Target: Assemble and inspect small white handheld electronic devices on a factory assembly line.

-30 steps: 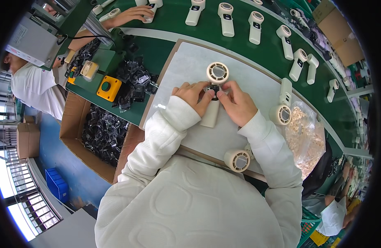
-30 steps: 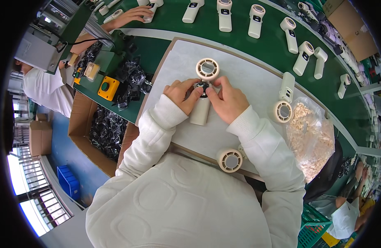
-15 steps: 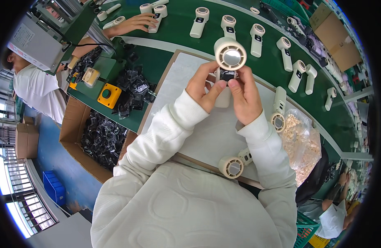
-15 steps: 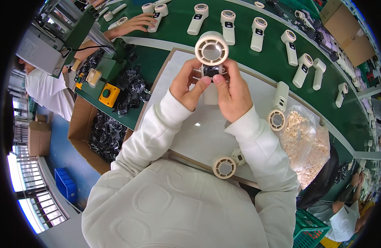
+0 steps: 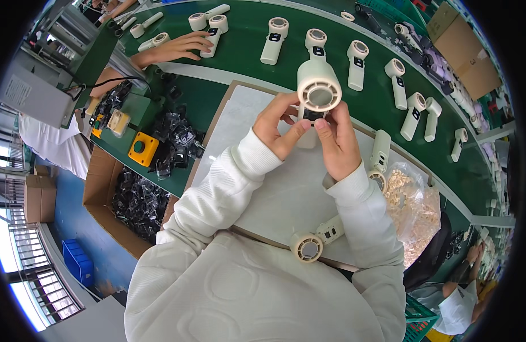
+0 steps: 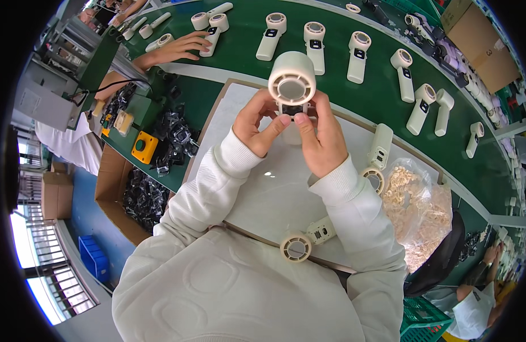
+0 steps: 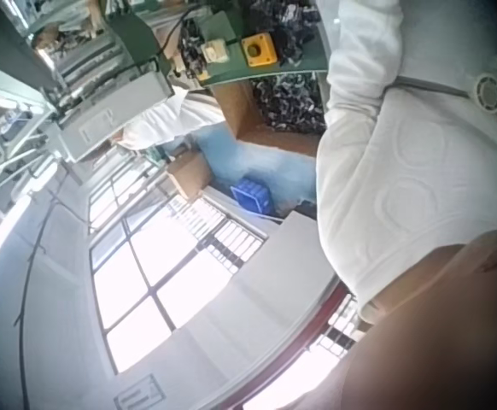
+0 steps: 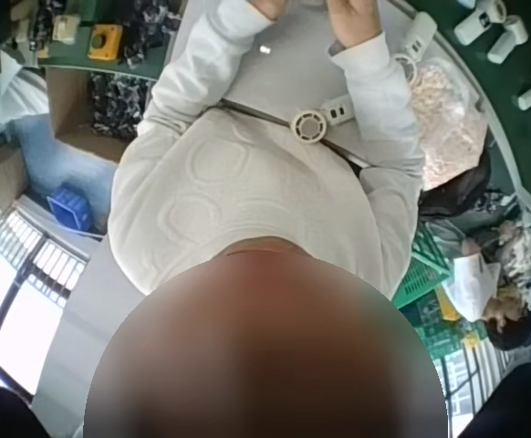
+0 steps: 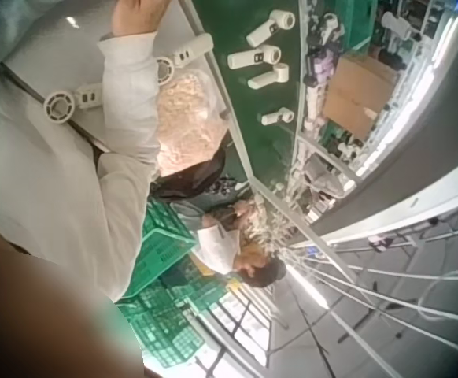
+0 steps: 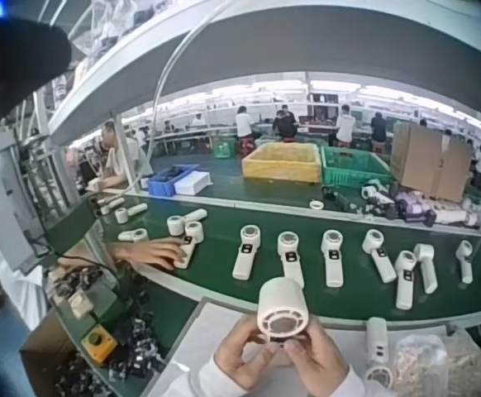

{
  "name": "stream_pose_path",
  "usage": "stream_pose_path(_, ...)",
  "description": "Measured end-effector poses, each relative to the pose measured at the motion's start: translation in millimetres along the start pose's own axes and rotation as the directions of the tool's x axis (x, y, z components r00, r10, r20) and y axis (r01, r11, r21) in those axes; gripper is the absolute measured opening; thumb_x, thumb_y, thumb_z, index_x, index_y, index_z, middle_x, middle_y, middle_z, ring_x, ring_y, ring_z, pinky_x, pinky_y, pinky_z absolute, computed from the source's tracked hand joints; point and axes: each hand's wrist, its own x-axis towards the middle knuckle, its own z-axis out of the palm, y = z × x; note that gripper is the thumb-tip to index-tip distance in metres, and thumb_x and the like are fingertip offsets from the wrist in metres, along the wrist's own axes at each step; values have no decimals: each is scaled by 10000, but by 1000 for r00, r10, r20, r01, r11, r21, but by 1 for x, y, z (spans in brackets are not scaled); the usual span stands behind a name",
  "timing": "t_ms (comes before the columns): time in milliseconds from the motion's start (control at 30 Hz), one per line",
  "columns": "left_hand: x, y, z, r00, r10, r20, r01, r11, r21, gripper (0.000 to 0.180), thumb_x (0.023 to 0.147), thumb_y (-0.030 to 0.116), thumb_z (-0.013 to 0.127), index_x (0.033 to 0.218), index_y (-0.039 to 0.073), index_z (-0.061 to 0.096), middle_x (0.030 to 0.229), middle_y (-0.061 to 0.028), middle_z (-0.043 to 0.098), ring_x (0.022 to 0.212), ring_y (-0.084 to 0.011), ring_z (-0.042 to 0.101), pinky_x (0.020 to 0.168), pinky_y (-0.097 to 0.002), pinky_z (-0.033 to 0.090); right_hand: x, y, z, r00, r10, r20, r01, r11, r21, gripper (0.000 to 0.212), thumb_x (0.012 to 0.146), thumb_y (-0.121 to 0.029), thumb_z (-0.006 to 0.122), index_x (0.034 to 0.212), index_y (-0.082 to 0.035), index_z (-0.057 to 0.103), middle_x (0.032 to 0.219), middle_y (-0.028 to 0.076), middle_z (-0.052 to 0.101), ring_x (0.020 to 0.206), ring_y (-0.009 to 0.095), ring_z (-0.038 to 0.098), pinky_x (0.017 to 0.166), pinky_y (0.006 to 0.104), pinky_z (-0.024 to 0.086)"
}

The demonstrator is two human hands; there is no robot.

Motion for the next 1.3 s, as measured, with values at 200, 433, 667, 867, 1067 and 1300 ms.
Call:
stream_pose_path(200, -3, -1, 6, 993, 83, -84, -89, 994, -69, 301, 822, 22, 677, 1109, 28, 587, 972, -73, 569, 815, -172, 525, 757, -276, 451, -7, -5, 7, 999, 45, -24, -40, 980, 196, 342, 932, -57, 537, 1263, 11, 487, 1162, 127, 595, 1000, 192, 573, 906, 300, 454)
stream_pose_path(433, -3, -6, 5, 993, 66, -93, -74, 994, -83, 189, 837, 52, 697, 1004, 49, 609, 926, -36, 562, 800, -145, 506, 744, -250, 418, -9, -4, 19, 987, 52, -149, -17, 973, 231, 271, 920, -83, 548, 1180, -8, 555, 1036, 100, 635, 905, 181, 588, 856, 304, 477)
stream_pose_path(667, -2, -5, 5, 995, -54, -86, 43, 991, -124, 190, 844, 57, 703, 1011, 51, 611, 915, -29, 585, 768, -135, 516, 731, -249, 438, -5, -6, 18, 989, 70, -131, -35, 967, 254, 288, 926, -83, 547, 1205, -9, 542, 1069, 111, 621, 921, 177, 585, 858, 297, 476)
stream_pose_path(867, -10, -4, 13, 973, -124, -196, 57, 947, -317, 162, 895, 83, 657, 1046, 46, 610, 947, -44, 617, 770, -122, 527, 743, -249, 461, -9, 1, 22, 993, 110, -35, -86, 908, 409, 385, 908, -92, 589, 1271, -11, 489, 1114, 138, 592, 946, 199, 583, 860, 309, 478)
stream_pose_path(1067, -10, -17, 10, 974, -157, -165, 131, 979, -159, 186, 949, 111, 583, 1113, 24, 593, 970, -57, 626, 793, -115, 531, 756, -249, 465, -14, 6, 21, 992, 124, -25, -107, 924, 367, 483, 876, -17, 586, 1333, -8, 428, 1153, 150, 575, 999, 199, 567, 890, 300, 460)
stream_pose_path(1300, -15, -17, 13, 964, -231, -132, 208, 964, -163, 266, 978, 128, 498, 1199, 2, 573, 1010, -63, 615, 880, -136, 525, 862, -249, 428, -12, 9, 18, 985, 173, -15, -158, 926, 342, 529, 861, 44, 564, 1362, -5, 404, 1183, 146, 572, 1030, 176, 555, 915, 284, 445)
